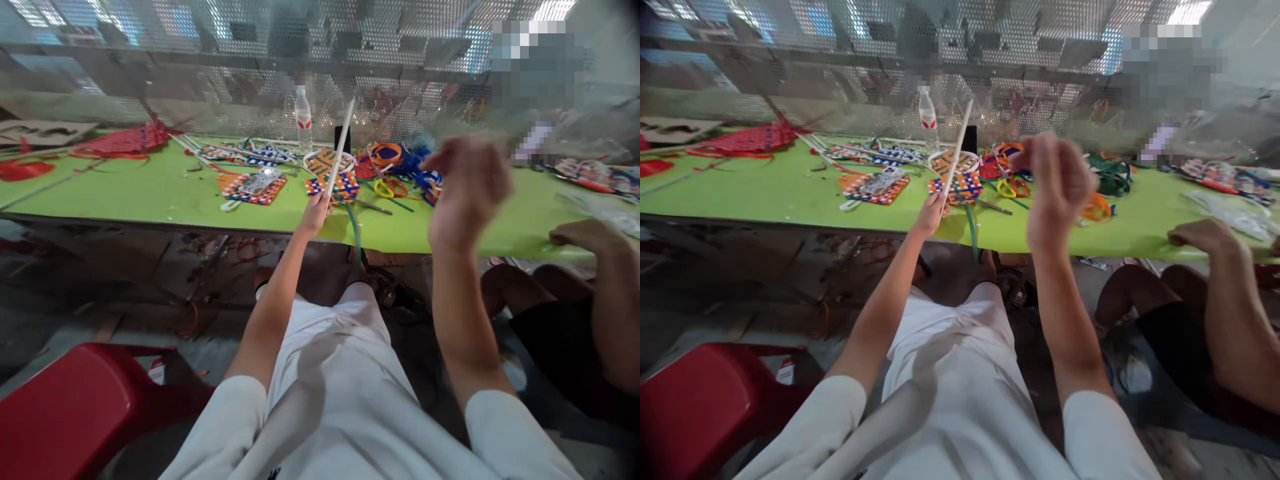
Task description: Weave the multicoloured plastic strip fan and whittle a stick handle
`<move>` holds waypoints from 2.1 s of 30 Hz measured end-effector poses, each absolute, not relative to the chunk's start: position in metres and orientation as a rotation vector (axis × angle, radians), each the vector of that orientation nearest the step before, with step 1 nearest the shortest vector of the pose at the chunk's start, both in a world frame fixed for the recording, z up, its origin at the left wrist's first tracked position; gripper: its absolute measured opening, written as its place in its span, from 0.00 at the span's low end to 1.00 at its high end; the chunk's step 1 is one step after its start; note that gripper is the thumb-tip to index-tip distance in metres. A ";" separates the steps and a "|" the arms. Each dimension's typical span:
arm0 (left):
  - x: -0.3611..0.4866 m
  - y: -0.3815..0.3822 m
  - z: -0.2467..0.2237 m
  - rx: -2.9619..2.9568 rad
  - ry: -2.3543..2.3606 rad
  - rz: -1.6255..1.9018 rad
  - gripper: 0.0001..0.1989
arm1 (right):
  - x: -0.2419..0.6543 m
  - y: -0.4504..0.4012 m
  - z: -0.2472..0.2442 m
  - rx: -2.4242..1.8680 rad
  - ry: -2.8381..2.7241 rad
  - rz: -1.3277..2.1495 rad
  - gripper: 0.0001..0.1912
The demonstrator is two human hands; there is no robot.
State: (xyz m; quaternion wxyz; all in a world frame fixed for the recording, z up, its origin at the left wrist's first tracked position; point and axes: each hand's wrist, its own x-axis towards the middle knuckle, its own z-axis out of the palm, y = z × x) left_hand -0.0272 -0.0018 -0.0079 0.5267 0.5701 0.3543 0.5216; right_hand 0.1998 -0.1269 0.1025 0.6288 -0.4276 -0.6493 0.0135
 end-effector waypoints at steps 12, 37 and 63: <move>-0.028 0.001 -0.014 1.438 0.816 1.216 0.16 | 0.212 -0.025 -0.004 -1.823 -1.695 0.037 0.17; -0.025 -0.006 -0.015 1.573 0.754 1.184 0.16 | 0.179 -0.047 0.001 -1.485 -2.026 0.020 0.25; -0.031 0.000 -0.020 1.641 0.713 1.082 0.14 | 0.186 -0.041 0.002 -1.459 -1.980 0.073 0.34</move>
